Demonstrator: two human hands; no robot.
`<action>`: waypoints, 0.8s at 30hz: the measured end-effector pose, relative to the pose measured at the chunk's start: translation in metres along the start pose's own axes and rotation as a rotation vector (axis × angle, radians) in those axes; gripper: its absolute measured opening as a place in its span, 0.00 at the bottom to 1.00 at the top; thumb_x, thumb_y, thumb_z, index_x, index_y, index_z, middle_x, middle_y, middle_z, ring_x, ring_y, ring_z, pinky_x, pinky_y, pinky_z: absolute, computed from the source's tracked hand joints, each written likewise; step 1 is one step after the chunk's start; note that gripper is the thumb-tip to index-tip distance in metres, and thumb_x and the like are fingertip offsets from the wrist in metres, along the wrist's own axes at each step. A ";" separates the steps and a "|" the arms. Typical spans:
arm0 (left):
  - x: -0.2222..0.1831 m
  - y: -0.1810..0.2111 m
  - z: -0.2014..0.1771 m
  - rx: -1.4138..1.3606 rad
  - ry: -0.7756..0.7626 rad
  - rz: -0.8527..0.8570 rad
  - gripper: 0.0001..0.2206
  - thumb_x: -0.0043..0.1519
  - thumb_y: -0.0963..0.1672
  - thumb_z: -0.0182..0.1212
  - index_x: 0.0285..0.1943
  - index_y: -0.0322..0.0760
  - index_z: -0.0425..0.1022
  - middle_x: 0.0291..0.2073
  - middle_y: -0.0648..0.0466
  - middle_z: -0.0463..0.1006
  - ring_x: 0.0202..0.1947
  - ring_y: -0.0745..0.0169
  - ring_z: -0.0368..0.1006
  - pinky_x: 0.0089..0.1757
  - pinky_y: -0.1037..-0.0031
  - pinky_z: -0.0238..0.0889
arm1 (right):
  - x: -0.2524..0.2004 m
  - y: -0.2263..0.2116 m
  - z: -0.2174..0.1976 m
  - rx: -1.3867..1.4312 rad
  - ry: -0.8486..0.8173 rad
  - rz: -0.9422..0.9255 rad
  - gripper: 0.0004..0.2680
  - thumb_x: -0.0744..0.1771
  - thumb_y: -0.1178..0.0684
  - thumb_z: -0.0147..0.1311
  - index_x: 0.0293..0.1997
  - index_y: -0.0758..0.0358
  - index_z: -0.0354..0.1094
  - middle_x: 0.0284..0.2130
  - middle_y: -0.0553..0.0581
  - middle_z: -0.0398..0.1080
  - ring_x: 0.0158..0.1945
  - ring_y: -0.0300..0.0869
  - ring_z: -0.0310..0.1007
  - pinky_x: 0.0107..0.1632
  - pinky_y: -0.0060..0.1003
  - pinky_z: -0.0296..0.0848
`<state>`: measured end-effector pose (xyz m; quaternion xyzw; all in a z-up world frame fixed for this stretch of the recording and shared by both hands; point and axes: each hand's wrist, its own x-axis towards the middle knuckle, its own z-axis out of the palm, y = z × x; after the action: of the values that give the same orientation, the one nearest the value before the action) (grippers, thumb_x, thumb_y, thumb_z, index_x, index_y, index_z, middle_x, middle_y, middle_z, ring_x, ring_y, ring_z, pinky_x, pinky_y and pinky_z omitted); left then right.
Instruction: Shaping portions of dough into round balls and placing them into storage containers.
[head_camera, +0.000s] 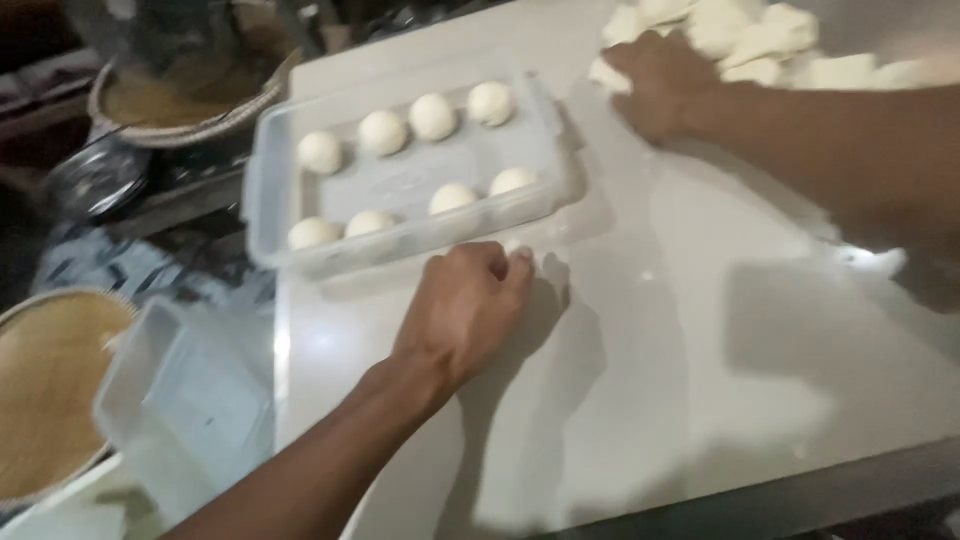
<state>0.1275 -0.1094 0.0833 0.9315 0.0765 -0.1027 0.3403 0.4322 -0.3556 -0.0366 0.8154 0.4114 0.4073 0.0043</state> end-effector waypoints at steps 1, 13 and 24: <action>-0.011 -0.011 -0.007 -0.001 0.012 -0.024 0.21 0.67 0.51 0.51 0.38 0.27 0.81 0.30 0.35 0.82 0.34 0.41 0.81 0.46 0.59 0.70 | 0.012 -0.008 -0.008 0.023 0.007 -0.012 0.20 0.61 0.44 0.66 0.52 0.68 0.74 0.44 0.65 0.78 0.45 0.55 0.78 0.50 0.46 0.76; -0.073 -0.147 0.030 0.458 0.390 0.525 0.19 0.66 0.52 0.55 0.61 0.45 0.79 0.56 0.49 0.74 0.59 0.47 0.70 0.57 0.50 0.56 | -0.049 -0.156 -0.233 0.692 -0.636 1.270 0.05 0.67 0.52 0.52 0.42 0.60 0.71 0.37 0.53 0.72 0.40 0.43 0.71 0.45 0.43 0.72; -0.013 -0.041 0.034 0.174 0.212 0.755 0.08 0.59 0.42 0.63 0.45 0.38 0.80 0.44 0.50 0.82 0.45 0.52 0.78 0.46 0.61 0.74 | -0.027 -0.232 -0.212 0.397 -0.529 0.633 0.28 0.67 0.41 0.50 0.67 0.78 0.48 0.66 0.81 0.50 0.72 0.65 0.45 0.71 0.59 0.42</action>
<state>0.1011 -0.1010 0.0360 0.9250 -0.2454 0.1199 0.2643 0.1269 -0.2903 0.0082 0.9620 0.1968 0.0798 -0.1717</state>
